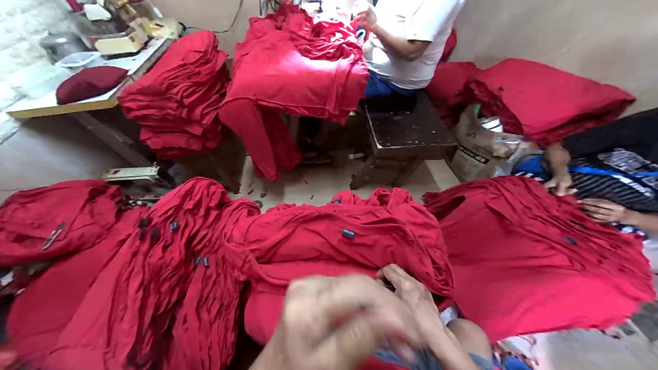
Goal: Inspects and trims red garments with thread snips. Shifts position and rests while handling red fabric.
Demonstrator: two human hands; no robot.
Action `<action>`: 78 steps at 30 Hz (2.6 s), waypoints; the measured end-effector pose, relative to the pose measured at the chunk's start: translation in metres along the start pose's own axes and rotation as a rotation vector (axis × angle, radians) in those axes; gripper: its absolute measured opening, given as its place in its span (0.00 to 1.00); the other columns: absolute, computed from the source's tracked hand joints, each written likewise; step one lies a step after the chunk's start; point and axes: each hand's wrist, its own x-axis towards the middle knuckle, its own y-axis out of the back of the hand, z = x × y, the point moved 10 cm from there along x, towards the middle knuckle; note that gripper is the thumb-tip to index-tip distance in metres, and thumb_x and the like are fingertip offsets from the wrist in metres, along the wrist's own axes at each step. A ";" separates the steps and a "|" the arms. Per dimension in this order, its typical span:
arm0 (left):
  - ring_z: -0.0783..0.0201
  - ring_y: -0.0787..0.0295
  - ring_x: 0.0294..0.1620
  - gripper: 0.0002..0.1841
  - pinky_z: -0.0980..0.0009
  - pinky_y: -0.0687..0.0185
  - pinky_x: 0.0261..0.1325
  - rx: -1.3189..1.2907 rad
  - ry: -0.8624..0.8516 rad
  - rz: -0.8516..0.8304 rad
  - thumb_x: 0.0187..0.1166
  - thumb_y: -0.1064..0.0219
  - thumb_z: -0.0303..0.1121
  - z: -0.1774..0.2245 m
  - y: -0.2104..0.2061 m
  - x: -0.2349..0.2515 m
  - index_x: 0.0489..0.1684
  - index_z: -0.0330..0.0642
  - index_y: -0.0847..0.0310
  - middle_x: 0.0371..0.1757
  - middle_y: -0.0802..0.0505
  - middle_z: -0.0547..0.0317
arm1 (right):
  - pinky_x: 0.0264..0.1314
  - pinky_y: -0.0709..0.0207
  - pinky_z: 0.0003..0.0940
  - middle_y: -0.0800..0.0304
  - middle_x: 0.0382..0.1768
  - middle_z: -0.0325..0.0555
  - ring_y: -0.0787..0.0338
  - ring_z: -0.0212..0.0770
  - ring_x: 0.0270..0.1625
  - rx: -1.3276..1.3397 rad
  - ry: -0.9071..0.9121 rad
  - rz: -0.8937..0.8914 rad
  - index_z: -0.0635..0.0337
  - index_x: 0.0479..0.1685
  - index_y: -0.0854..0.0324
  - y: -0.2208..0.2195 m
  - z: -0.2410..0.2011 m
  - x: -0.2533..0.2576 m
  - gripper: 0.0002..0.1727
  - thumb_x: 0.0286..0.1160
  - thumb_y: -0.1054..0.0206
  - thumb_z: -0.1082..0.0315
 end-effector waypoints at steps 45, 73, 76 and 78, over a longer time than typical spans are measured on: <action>0.62 0.07 0.39 0.14 0.54 0.14 0.50 0.720 0.610 -0.209 0.85 0.37 0.42 -0.198 -0.002 -0.120 0.43 0.42 0.09 0.35 0.06 0.58 | 0.30 0.36 0.24 0.30 0.18 0.30 0.30 0.24 0.23 0.482 0.087 0.274 0.54 0.23 0.22 0.003 0.073 0.014 0.20 0.86 0.40 0.54; 0.64 0.06 0.45 0.08 0.59 0.11 0.51 0.680 0.637 0.028 0.78 0.30 0.34 -0.236 -0.029 -0.107 0.42 0.43 0.05 0.46 0.04 0.58 | 0.40 0.27 0.23 0.18 0.27 0.36 0.21 0.24 0.32 0.542 0.098 0.326 0.61 0.37 0.15 -0.031 0.079 0.012 0.16 0.88 0.44 0.62; 0.69 0.06 0.36 0.06 0.70 0.07 0.47 0.323 0.770 0.078 0.79 0.31 0.29 -0.243 -0.013 -0.112 0.41 0.38 0.08 0.39 0.05 0.59 | 0.40 0.27 0.23 0.18 0.27 0.36 0.21 0.24 0.32 0.554 0.098 0.343 0.62 0.39 0.15 -0.030 0.081 0.013 0.16 0.89 0.45 0.63; 0.67 0.06 0.36 0.06 0.69 0.08 0.46 0.171 0.791 0.089 0.82 0.35 0.27 -0.244 -0.010 -0.115 0.42 0.35 0.13 0.36 0.05 0.58 | 0.41 0.25 0.25 0.17 0.28 0.38 0.19 0.25 0.33 0.521 0.095 0.355 0.62 0.41 0.14 -0.031 0.079 0.013 0.16 0.89 0.45 0.63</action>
